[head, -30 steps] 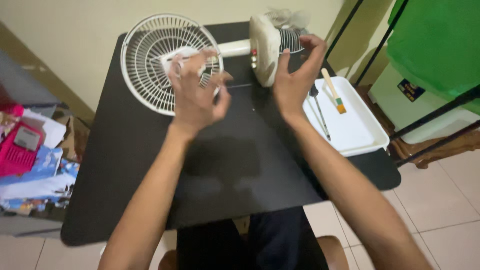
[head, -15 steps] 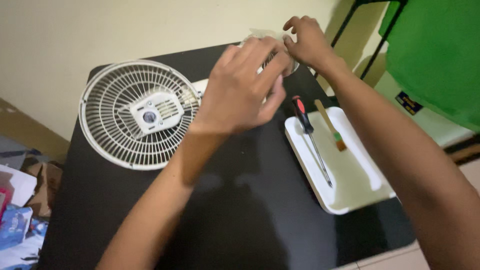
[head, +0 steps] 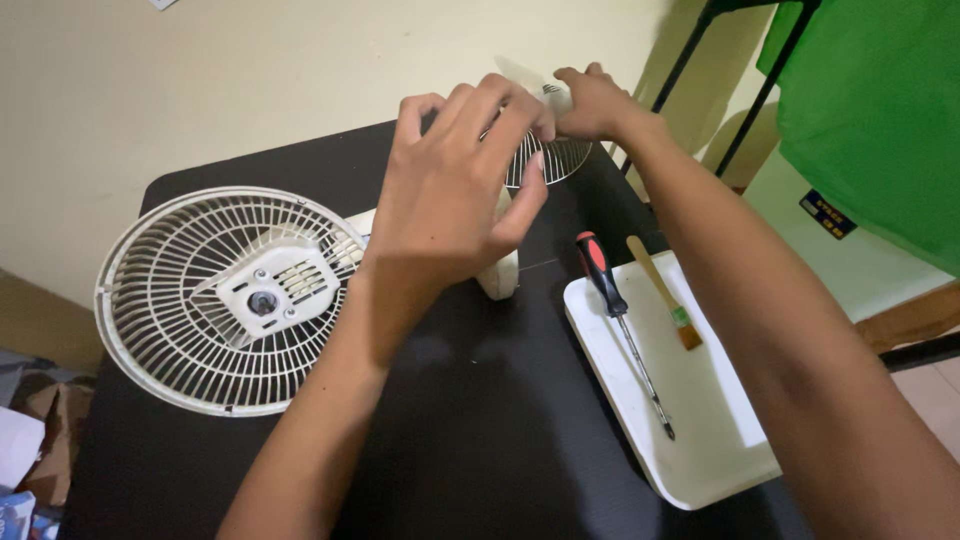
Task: The person reassembles a small electric fan on a table. They use a screwdriver to tighten screws on the fan head and neck, then attach the fan blade and secure it with a central cap.
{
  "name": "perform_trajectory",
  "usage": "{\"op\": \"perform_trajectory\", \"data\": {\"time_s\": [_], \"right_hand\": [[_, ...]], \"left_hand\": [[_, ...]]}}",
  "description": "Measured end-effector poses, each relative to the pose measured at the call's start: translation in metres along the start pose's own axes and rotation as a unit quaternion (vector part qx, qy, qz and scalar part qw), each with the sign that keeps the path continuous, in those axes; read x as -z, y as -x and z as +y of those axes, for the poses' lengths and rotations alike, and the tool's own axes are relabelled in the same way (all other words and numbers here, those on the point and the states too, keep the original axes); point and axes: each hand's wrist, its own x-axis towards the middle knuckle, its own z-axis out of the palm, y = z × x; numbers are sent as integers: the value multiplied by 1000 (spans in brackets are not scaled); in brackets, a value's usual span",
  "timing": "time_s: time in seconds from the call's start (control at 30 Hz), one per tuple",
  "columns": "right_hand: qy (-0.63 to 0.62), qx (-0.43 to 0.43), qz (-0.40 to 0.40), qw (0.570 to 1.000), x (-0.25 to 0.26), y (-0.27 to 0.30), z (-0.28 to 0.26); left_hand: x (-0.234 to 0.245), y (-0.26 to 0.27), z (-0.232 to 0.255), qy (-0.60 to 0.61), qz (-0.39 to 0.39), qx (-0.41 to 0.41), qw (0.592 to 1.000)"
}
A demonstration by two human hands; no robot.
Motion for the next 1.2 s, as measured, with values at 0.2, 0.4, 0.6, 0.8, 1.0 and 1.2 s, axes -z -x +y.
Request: {"op": "perform_trajectory", "data": {"time_s": [0.2,0.4,0.6,0.8,1.0,1.2], "right_hand": [[22,89,64,994,0,19,6],[-39,102,175,979,15,55,-16],[-68,129,282,948,48,109,-53],[-186,215,317,905,77,174,-137],[-260,282,267,884,47,222,-247],[-330,267,253,869,-16,243,-312]], "left_hand": [[14,5,10,-13,5,3,1000],[55,28,28,-39,12,20,999],[91,77,34,-48,20,89,995],[110,142,17,-80,113,196,971],[104,196,8,144,218,280,924],[104,228,-18,357,256,258,861]]}}
